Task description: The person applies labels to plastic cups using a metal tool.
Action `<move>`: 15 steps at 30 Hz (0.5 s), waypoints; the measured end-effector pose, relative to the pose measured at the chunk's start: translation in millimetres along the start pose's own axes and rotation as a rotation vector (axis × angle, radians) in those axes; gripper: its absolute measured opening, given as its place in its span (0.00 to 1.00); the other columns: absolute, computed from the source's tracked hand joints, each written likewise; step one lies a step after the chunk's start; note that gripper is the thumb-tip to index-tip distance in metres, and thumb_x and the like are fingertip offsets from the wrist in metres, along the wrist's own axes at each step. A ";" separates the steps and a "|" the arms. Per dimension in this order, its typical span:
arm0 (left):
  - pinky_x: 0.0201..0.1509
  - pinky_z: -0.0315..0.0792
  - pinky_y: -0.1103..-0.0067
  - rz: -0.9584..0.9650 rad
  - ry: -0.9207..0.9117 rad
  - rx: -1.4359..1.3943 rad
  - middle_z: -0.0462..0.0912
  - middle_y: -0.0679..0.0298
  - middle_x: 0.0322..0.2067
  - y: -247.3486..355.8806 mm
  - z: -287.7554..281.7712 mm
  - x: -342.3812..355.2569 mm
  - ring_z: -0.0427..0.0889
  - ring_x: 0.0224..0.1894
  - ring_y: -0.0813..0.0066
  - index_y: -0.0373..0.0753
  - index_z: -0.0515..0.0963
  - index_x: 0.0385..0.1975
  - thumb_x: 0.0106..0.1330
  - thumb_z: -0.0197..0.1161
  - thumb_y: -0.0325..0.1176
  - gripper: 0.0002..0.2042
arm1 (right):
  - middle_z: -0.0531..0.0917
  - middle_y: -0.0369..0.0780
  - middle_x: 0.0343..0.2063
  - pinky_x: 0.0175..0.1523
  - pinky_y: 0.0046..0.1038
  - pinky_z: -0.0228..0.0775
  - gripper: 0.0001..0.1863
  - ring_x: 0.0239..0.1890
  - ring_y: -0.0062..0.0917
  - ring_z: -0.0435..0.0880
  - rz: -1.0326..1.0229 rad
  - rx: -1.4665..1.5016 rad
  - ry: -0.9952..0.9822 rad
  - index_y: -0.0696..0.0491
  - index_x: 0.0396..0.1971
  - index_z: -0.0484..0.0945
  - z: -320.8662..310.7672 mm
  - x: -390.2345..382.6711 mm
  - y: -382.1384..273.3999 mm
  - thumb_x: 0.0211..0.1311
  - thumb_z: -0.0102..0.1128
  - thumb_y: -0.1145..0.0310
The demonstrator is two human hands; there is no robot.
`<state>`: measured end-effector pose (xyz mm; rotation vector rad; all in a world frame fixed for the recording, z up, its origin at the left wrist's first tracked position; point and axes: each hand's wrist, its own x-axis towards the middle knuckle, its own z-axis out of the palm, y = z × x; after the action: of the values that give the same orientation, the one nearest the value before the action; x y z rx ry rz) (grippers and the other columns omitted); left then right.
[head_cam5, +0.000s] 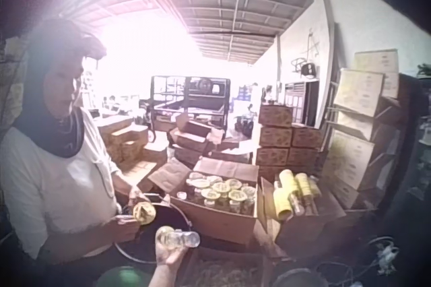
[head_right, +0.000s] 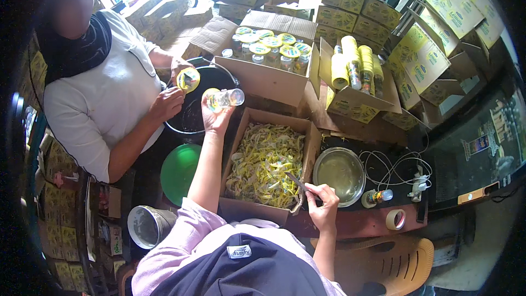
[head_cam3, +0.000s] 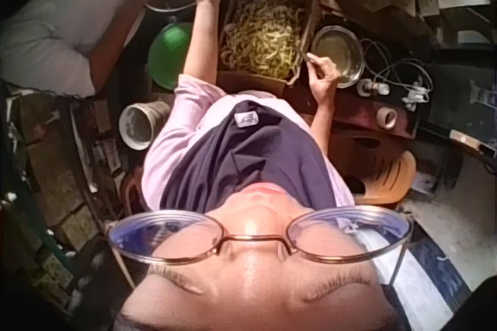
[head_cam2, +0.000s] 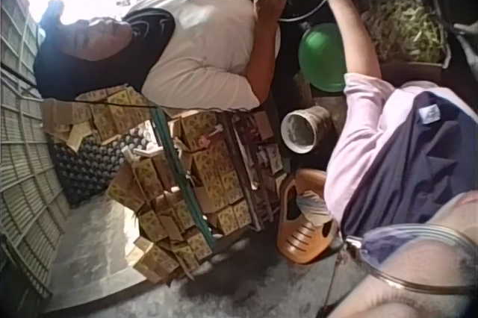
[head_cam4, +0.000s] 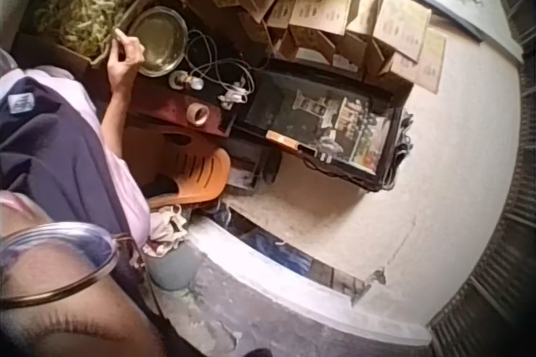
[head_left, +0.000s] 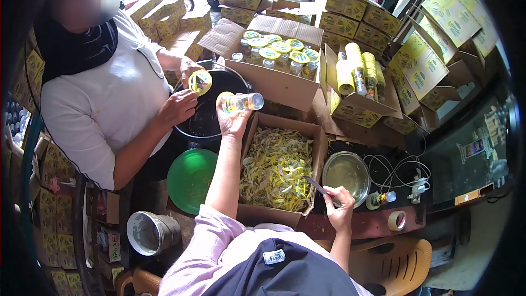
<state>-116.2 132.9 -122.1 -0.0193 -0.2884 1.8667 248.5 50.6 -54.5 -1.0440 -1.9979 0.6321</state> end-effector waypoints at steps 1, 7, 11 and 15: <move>0.56 0.58 0.55 -0.003 -0.005 -0.003 0.74 0.54 0.42 -1.8 1.4 1.6 0.70 0.50 0.55 0.38 0.70 0.42 0.56 0.54 0.45 0.19 | 0.76 0.37 0.20 0.31 0.24 0.66 0.11 0.24 0.25 0.73 -0.004 -0.003 0.004 0.53 0.29 0.79 0.0 -0.1 0.3 0.42 0.61 0.81; 0.60 0.51 0.54 0.223 0.258 0.029 0.69 0.52 0.49 -13.5 25.1 0.8 0.65 0.54 0.54 0.39 0.66 0.48 0.52 0.52 0.38 0.22 | 0.76 0.39 0.20 0.30 0.21 0.66 0.10 0.23 0.23 0.75 -0.003 -0.001 0.027 0.57 0.29 0.79 0.3 -5.9 2.3 0.43 0.59 0.83; 0.62 0.51 0.56 0.100 0.086 -0.324 0.66 0.48 0.52 -4.2 29.9 4.7 0.62 0.57 0.52 0.31 0.63 0.50 0.60 0.45 0.38 0.21 | 0.76 0.39 0.20 0.30 0.21 0.66 0.10 0.23 0.22 0.75 0.014 0.016 0.037 0.57 0.29 0.79 3.2 -7.8 0.4 0.43 0.59 0.83; 0.60 0.56 0.57 -0.006 -0.251 -0.332 0.68 0.48 0.50 -19.3 61.6 15.7 0.65 0.55 0.54 0.31 0.64 0.49 0.66 0.41 0.41 0.20 | 0.76 0.38 0.20 0.31 0.24 0.65 0.11 0.23 0.26 0.74 0.051 0.035 0.036 0.54 0.30 0.79 3.0 -9.2 3.0 0.43 0.60 0.81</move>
<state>-112.8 141.5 -56.2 -0.0112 -0.7690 1.7975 250.7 44.3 -62.0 -1.0805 -1.9282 0.6683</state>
